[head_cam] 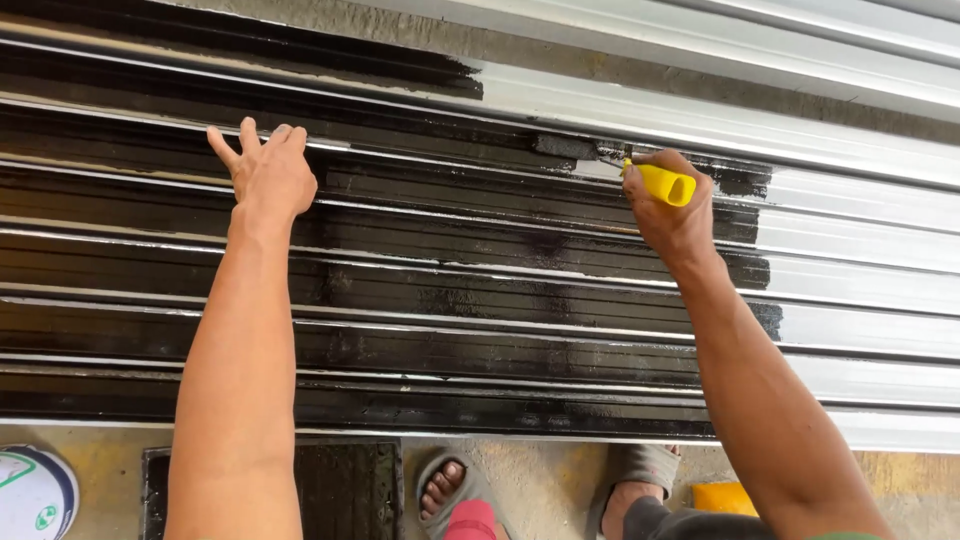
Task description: Painting corrugated metal sheets using a small paint roller and black paint
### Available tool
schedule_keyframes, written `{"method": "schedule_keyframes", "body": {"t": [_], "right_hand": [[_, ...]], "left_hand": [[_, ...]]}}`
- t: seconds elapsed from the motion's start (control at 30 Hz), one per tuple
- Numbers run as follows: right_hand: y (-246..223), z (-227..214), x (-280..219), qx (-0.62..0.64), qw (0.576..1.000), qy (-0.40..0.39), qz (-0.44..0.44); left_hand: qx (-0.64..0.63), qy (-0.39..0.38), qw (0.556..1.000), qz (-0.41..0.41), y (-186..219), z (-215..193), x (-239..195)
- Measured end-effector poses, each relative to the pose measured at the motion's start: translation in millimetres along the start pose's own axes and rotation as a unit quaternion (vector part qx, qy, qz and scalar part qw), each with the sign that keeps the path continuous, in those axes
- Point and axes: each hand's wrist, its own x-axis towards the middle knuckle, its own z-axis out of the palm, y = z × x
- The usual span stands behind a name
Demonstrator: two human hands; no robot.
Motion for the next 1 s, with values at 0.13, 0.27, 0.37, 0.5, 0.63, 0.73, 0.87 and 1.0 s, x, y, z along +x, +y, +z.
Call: {"method": "schedule_keyframes", "body": {"t": [0.13,0.27,0.37,0.5,0.63,0.73,0.87,1.0], "right_hand": [[-2,-20,4,-0.025,0.999,-0.032,0.021],[16,-10,4,0.004,1.000,0.007,0.023],[17,-9,-3,0.012,0.999,0.027,-0.023],[11,-26,-5,-0.001,1.000,-0.017,0.000],[15,-35,-3,-0.002,1.000,0.010,0.004],[36,-26,-12,-0.006,1.000,0.023,-0.005],[35,-35,-9,0.000,0.996,-0.002,0.092],[20,-54,15,-0.078,0.988,-0.055,0.120]], "left_hand": [[0.002,-0.010,1.000,-0.008,1,-3,2],[0.014,0.002,1.000,-0.005,-4,6,3],[0.004,0.008,1.000,0.001,-3,1,5],[0.004,0.003,1.000,-0.002,-4,1,1],[-0.012,0.009,1.000,0.001,4,-11,-8],[-0.005,0.004,1.000,0.002,4,-6,-2],[-0.024,0.020,0.999,0.020,11,-19,-4],[0.005,-0.021,1.000,-0.011,9,-19,-5]]}}
